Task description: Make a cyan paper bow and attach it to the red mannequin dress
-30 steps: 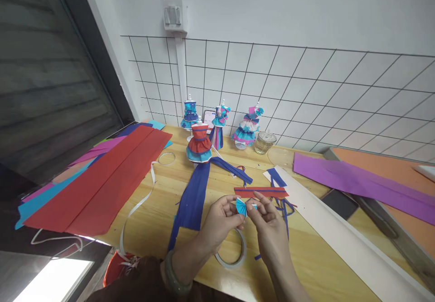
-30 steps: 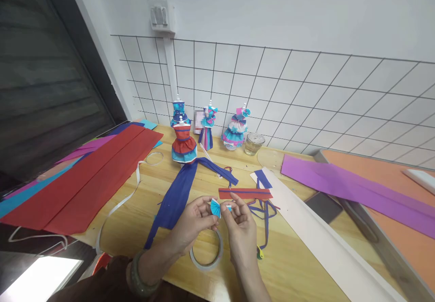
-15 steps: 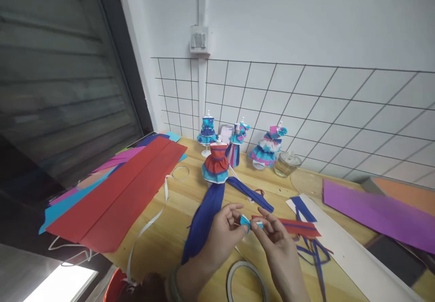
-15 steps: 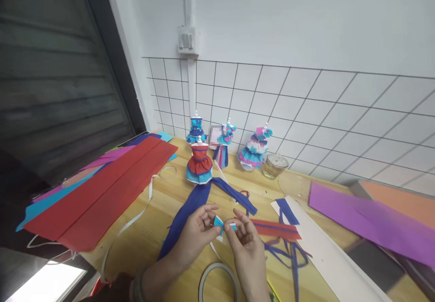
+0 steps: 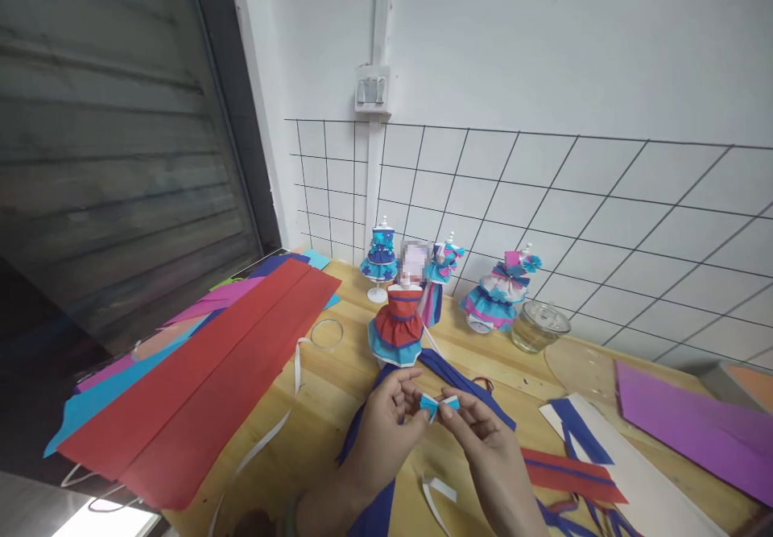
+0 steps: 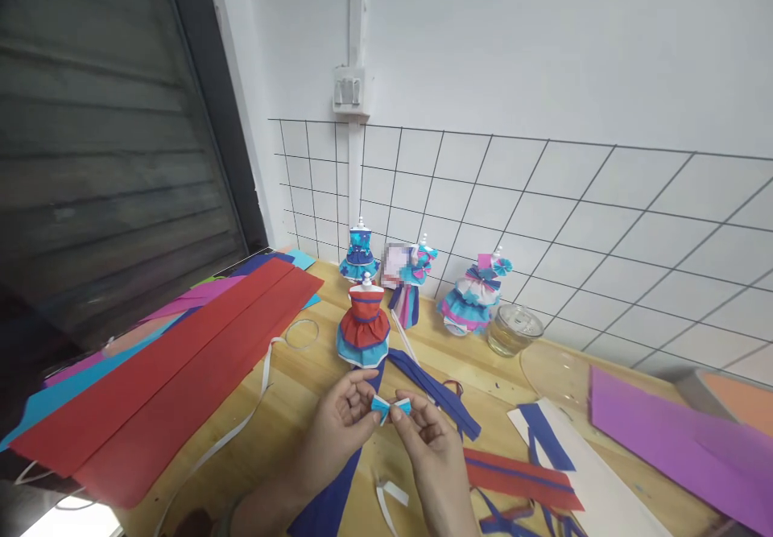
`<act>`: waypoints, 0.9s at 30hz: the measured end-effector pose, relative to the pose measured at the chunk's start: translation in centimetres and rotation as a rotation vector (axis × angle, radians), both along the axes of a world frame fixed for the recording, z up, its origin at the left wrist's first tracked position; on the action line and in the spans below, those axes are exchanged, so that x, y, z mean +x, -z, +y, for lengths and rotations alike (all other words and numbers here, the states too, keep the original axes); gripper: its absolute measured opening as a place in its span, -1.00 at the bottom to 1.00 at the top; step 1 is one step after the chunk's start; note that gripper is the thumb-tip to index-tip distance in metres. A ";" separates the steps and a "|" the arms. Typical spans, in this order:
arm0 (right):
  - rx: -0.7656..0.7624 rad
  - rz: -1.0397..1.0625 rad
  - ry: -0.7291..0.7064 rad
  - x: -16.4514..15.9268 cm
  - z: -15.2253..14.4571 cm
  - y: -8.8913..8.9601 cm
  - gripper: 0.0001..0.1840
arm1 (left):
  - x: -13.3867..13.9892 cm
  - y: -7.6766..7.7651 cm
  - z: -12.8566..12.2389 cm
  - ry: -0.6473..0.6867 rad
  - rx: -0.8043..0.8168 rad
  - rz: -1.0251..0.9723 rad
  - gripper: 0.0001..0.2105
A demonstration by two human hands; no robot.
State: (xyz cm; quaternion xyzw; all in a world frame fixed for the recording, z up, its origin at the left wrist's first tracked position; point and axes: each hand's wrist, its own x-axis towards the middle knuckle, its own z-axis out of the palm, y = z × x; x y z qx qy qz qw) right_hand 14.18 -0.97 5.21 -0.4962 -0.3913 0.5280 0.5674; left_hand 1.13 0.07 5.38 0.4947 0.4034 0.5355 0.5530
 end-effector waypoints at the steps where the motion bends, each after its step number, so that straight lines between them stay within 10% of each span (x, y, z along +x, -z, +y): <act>1: 0.007 -0.017 0.002 0.1 0.3 0.1 -0.73 | -0.3 -0.2 0.1 0.018 0.012 0.016 -0.61; 5: 0.002 -0.043 0.026 0.6 1.3 0.0 -0.73 | -2.2 -1.9 1.4 -0.015 0.106 0.145 -0.62; 12: 0.004 -0.003 0.020 0.9 2.0 0.1 -0.69 | -4.2 -8.1 6.9 -0.495 0.500 0.460 -0.73; 27: 0.025 -0.017 0.068 2.4 1.5 -1.3 -0.66 | -4.3 -11.5 10.6 -0.336 0.560 0.628 -0.87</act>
